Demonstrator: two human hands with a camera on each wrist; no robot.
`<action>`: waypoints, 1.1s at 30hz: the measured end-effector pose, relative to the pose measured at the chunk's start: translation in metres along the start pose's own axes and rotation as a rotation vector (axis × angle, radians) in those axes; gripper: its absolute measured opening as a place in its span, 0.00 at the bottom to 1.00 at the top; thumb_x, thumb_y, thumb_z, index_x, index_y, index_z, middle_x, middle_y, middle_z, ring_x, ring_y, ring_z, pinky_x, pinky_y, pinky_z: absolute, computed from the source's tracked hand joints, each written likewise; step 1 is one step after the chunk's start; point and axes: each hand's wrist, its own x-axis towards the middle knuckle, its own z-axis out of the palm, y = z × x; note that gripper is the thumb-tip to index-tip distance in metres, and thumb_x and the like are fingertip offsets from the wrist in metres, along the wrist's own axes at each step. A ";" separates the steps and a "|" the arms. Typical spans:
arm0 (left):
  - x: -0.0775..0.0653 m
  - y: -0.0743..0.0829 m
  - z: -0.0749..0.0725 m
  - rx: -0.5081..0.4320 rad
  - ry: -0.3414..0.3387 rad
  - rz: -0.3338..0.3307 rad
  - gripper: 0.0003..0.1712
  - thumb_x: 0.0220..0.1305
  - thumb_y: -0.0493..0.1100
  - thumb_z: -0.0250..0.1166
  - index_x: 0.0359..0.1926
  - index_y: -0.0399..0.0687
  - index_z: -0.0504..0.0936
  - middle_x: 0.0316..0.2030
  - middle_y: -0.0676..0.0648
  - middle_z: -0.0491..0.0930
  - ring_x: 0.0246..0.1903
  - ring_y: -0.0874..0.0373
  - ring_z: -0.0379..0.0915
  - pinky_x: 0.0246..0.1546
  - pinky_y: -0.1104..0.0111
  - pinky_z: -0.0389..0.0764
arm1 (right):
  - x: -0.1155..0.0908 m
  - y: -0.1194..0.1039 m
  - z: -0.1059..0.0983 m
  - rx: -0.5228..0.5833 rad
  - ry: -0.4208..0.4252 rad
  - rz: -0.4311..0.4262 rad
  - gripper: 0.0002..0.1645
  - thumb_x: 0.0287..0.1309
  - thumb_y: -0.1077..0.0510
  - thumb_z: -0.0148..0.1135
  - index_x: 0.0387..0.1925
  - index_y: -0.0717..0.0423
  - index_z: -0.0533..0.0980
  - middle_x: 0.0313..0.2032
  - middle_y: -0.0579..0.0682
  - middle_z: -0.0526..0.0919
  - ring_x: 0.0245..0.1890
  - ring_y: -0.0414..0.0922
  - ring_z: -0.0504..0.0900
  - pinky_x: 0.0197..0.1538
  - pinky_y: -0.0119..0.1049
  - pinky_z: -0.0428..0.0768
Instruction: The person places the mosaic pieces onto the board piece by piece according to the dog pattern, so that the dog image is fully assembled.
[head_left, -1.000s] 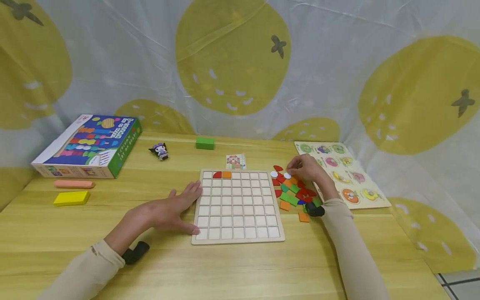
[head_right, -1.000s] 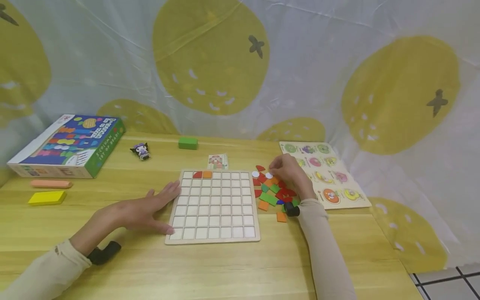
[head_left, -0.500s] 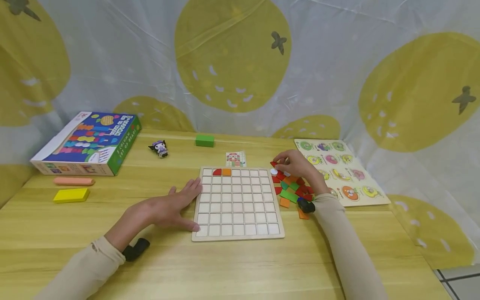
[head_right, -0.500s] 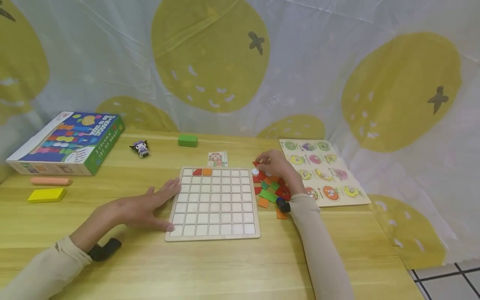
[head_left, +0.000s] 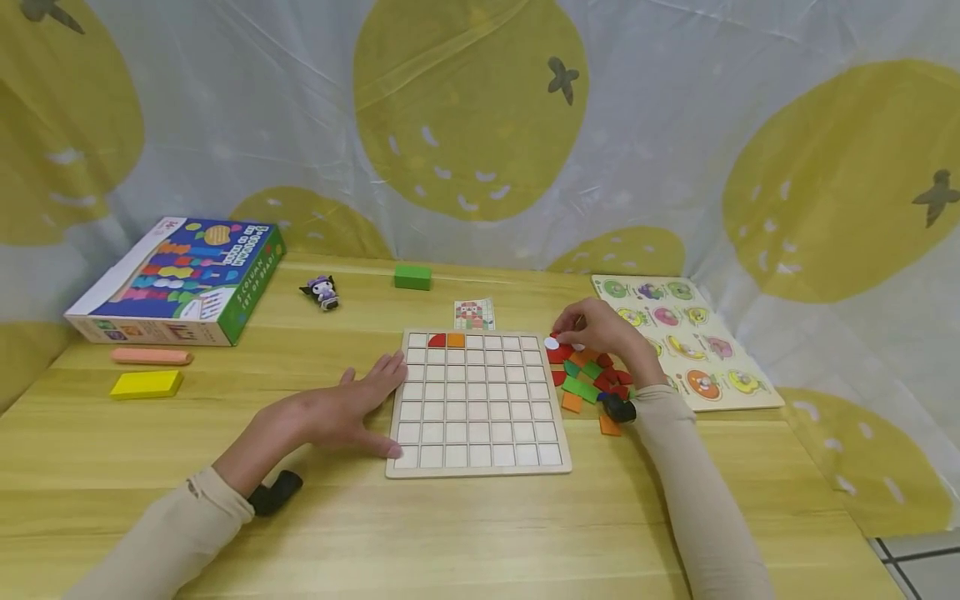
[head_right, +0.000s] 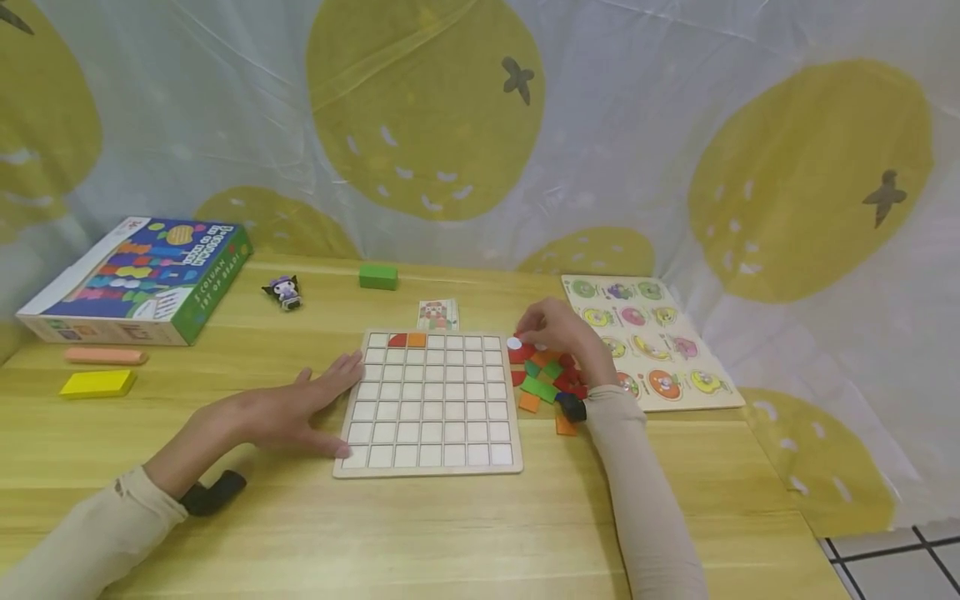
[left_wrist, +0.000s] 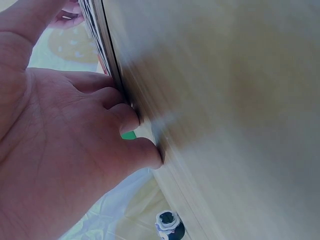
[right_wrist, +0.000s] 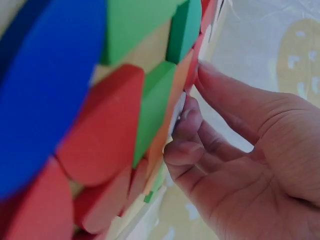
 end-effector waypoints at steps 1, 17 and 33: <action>0.000 0.000 0.000 -0.001 0.000 -0.001 0.67 0.69 0.60 0.74 0.86 0.32 0.41 0.86 0.33 0.29 0.85 0.34 0.25 0.79 0.31 0.31 | -0.001 0.001 -0.001 0.009 -0.005 0.008 0.05 0.70 0.64 0.72 0.44 0.62 0.87 0.36 0.54 0.89 0.31 0.47 0.82 0.38 0.37 0.81; -0.001 0.001 0.000 0.002 0.012 0.015 0.66 0.70 0.60 0.74 0.85 0.31 0.41 0.86 0.32 0.30 0.85 0.33 0.26 0.79 0.31 0.32 | -0.005 0.000 -0.004 0.009 -0.022 0.047 0.08 0.66 0.64 0.76 0.40 0.66 0.85 0.34 0.56 0.89 0.34 0.48 0.85 0.41 0.36 0.82; 0.000 0.001 -0.001 -0.005 -0.001 0.004 0.67 0.70 0.60 0.74 0.86 0.31 0.40 0.86 0.33 0.29 0.85 0.34 0.25 0.79 0.32 0.31 | 0.000 -0.028 0.002 0.182 0.083 -0.073 0.11 0.70 0.65 0.71 0.50 0.65 0.89 0.29 0.58 0.91 0.30 0.60 0.88 0.34 0.39 0.83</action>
